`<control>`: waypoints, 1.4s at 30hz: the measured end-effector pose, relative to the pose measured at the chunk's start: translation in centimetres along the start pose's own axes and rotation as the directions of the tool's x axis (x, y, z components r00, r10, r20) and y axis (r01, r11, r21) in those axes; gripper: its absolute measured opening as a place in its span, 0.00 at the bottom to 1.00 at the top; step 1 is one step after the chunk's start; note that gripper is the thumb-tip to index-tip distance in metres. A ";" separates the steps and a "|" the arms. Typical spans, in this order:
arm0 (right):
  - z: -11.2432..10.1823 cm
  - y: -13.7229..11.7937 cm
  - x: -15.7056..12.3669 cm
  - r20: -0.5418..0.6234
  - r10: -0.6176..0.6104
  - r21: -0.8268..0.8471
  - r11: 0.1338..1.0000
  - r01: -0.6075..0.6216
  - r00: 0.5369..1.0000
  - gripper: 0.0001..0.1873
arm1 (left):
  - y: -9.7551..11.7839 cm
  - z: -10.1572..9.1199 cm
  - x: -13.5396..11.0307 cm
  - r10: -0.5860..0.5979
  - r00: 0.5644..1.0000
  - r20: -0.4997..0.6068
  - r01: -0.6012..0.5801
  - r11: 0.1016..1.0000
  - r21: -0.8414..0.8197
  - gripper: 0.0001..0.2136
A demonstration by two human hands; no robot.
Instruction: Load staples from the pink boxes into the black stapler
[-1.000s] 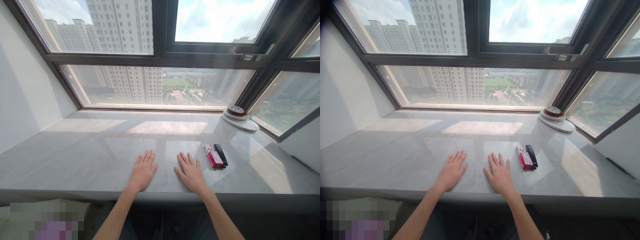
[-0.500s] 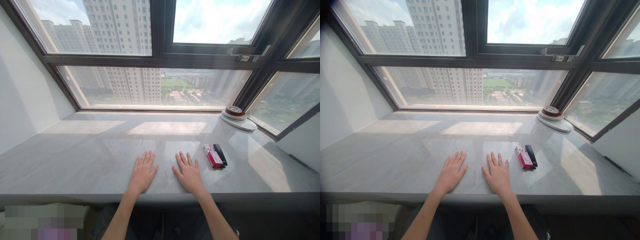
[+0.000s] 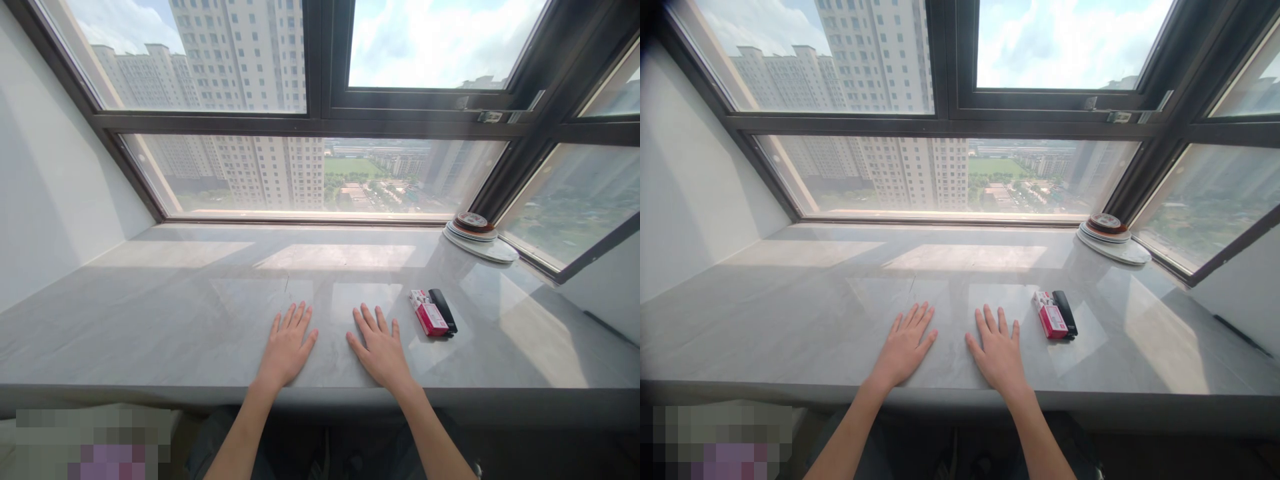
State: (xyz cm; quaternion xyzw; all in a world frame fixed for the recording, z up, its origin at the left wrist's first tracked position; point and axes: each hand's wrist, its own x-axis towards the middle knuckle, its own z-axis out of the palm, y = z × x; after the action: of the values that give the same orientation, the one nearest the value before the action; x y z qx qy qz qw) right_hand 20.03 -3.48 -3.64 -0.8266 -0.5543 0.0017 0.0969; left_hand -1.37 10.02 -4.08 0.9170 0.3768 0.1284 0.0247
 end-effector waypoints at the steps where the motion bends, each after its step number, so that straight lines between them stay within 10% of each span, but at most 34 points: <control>1: 0.0 0.0 0.0 0.000 0.001 -0.001 1.000 -0.001 1.000 0.34 | 0.0 0.0 0.0 0.000 1.000 0.002 0.000 1.000 0.003 0.27; 42: -0.2 0.2 -0.1 -0.013 0.007 0.038 0.999 -0.006 1.000 0.33 | 0.3 -0.7 -0.1 0.005 1.000 -0.009 -0.006 0.999 -0.036 0.26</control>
State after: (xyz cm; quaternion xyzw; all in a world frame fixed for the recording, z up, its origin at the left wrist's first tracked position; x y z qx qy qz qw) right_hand 20.15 -3.67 -3.46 -0.8265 -0.5508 0.0071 0.1160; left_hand -1.42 9.73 -3.37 0.9169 0.3720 0.1391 0.0392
